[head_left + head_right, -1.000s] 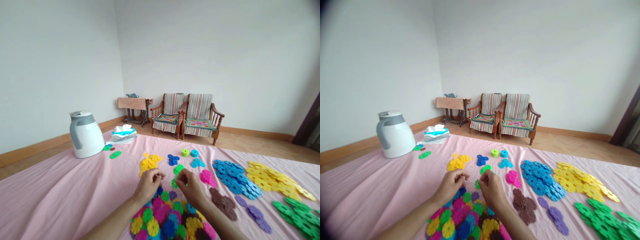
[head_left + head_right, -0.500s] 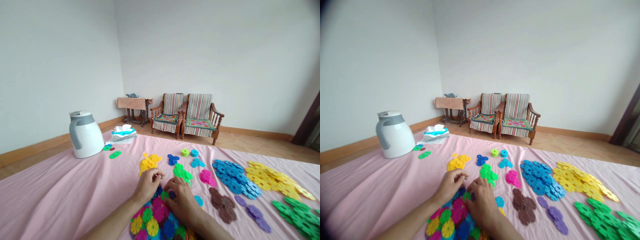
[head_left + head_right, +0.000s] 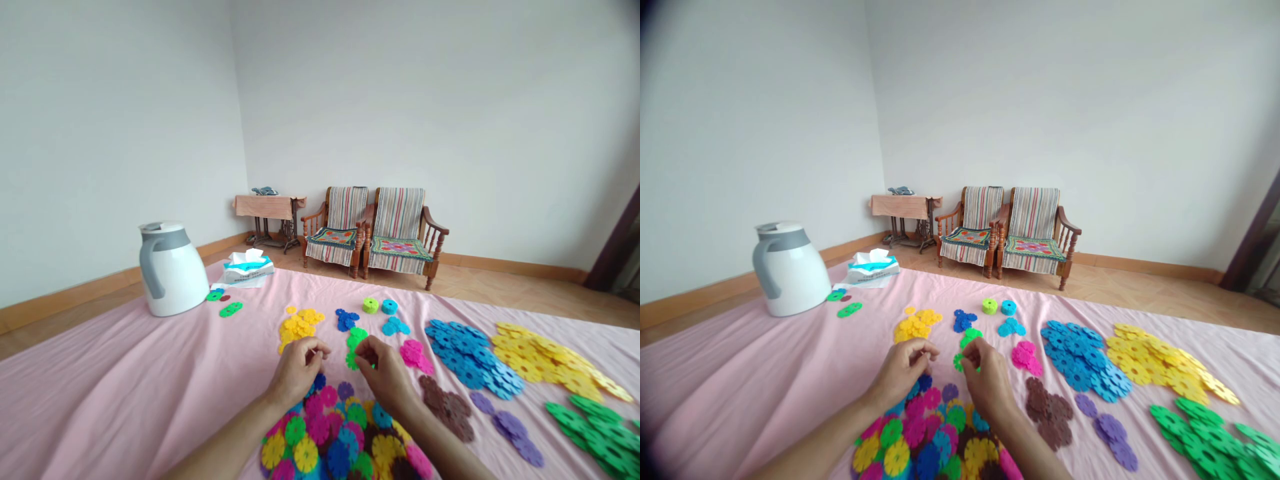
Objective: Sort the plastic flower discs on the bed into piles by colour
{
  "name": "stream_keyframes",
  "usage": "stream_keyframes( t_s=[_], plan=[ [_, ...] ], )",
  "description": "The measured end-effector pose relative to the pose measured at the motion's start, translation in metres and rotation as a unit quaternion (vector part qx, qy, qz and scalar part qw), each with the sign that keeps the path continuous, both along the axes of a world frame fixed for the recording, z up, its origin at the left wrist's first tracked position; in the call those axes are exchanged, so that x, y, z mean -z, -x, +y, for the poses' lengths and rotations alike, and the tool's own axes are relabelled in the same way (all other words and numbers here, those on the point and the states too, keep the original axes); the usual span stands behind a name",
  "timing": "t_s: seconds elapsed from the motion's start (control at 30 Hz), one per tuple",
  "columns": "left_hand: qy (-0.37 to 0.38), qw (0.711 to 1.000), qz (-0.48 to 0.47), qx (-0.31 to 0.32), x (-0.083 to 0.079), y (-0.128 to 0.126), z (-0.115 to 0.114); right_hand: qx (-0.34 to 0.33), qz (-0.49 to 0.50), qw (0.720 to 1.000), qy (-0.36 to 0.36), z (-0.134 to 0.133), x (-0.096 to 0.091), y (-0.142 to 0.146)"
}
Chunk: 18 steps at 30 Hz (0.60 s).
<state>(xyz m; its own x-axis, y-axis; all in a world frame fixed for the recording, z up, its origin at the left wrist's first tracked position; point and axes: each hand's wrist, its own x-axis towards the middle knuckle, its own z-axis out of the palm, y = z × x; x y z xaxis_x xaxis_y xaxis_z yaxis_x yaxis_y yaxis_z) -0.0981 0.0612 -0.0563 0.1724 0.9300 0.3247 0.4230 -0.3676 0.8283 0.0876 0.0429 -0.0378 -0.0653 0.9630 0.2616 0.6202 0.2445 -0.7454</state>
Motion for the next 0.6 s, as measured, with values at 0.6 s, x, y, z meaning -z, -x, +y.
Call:
stream_keyframes(
  t_s=[0.6],
  plan=[
    [0.007,1.0,0.016,-0.003,-0.005,0.0,-0.002,-0.234,-0.134,0.959,0.091,-0.03,-0.028,-0.017]
  ],
)
